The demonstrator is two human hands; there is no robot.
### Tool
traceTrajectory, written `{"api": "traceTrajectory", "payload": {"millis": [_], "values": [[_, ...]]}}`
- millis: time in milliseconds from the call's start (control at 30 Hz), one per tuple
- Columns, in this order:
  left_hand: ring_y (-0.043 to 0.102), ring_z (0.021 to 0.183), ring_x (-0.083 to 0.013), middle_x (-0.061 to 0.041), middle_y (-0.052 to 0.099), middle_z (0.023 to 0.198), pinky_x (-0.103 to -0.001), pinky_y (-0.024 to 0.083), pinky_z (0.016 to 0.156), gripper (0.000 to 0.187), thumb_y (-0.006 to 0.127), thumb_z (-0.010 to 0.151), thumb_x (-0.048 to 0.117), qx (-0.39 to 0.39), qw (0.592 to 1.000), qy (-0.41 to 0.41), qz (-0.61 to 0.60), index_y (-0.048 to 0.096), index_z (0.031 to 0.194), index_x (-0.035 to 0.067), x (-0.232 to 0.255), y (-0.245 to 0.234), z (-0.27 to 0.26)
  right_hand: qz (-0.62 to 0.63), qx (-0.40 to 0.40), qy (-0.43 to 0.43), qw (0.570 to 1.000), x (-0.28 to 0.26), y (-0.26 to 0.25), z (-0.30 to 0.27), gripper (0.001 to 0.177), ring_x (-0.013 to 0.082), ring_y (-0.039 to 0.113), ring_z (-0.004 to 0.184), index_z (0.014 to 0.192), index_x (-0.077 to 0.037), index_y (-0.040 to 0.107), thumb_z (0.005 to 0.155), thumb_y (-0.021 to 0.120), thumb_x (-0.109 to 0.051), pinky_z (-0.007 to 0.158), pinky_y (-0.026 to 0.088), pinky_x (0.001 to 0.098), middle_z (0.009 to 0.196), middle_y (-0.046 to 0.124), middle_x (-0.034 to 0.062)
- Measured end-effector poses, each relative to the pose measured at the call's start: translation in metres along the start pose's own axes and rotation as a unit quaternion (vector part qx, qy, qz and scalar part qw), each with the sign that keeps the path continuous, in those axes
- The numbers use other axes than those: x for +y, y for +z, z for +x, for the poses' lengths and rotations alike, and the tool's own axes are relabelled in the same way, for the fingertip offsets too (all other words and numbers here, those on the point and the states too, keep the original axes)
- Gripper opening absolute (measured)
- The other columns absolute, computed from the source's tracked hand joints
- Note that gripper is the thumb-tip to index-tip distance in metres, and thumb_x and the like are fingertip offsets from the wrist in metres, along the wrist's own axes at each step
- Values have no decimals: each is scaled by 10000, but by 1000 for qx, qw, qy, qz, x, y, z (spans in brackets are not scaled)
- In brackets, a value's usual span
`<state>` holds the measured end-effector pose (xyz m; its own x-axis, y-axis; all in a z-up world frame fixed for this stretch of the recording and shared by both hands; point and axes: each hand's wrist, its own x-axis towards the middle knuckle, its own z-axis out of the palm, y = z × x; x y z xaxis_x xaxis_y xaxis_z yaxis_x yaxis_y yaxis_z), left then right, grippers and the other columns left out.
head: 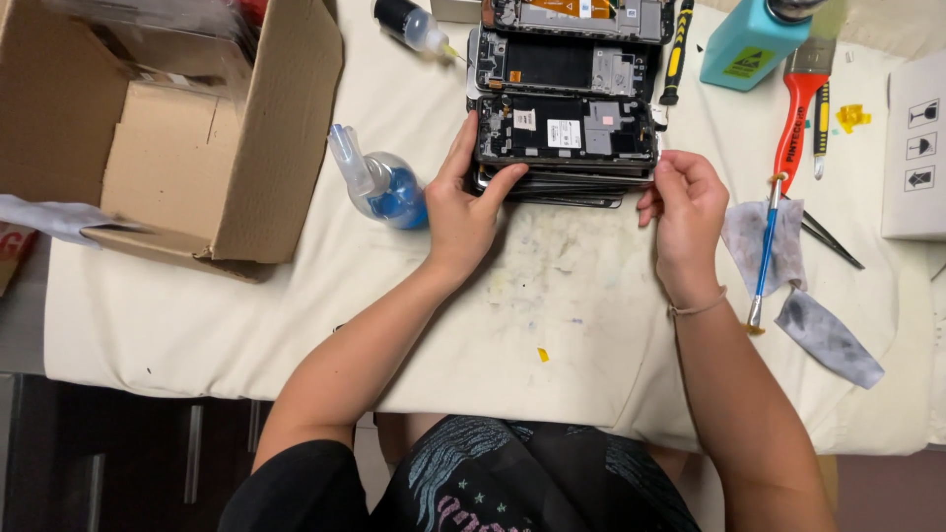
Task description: The person works on a disassembled smartphone, using tweezers to peel back a ribbon cable and a brush to clean the screen surface. They then wipe the screen with a cloth.
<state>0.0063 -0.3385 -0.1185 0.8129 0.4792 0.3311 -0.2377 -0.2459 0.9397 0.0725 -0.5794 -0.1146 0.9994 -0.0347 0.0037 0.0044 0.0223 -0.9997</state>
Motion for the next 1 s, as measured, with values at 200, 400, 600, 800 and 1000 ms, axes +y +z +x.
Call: {"api": "traceTrajectory", "payload": {"millis": [200,400,600,800,1000], "values": [[561,1351,-192,-176,626,1442,-342,494,1152,667,877,907,210,45,996,-38,-62,558,1473,56,2,10,3,9,2,58,998,1,-5,6,72,121,543,444,1044,15,632,1012,647,-47,335,440,236,698,566,86],[608,1327,-216,-158,674,1378,-352,477,1158,701,948,820,271,64,995,-50,-58,627,1416,87,13,10,9,-89,-9,46,995,-22,-8,11,57,94,446,387,953,4,632,992,661,-26,343,331,239,614,469,54],[474,1493,-274,-146,501,1570,-395,389,1261,641,774,939,309,-47,997,-28,59,490,1475,102,27,-4,3,-1,-61,267,962,-69,-2,16,346,116,268,474,691,-142,306,942,538,-87,401,137,251,598,338,46],[371,1518,-423,-79,477,1567,-635,368,1267,453,833,1020,296,-108,905,277,305,648,1409,155,39,1,16,29,-78,301,950,-77,-4,19,221,108,265,490,782,-127,385,945,534,-115,417,138,250,605,323,24],[639,1039,-319,-79,696,1140,-434,558,897,202,588,1041,32,-85,885,351,295,672,1222,68,43,6,43,150,-159,255,942,-82,-9,13,255,112,380,493,827,-45,573,1042,568,-181,430,231,231,640,463,62]]}}
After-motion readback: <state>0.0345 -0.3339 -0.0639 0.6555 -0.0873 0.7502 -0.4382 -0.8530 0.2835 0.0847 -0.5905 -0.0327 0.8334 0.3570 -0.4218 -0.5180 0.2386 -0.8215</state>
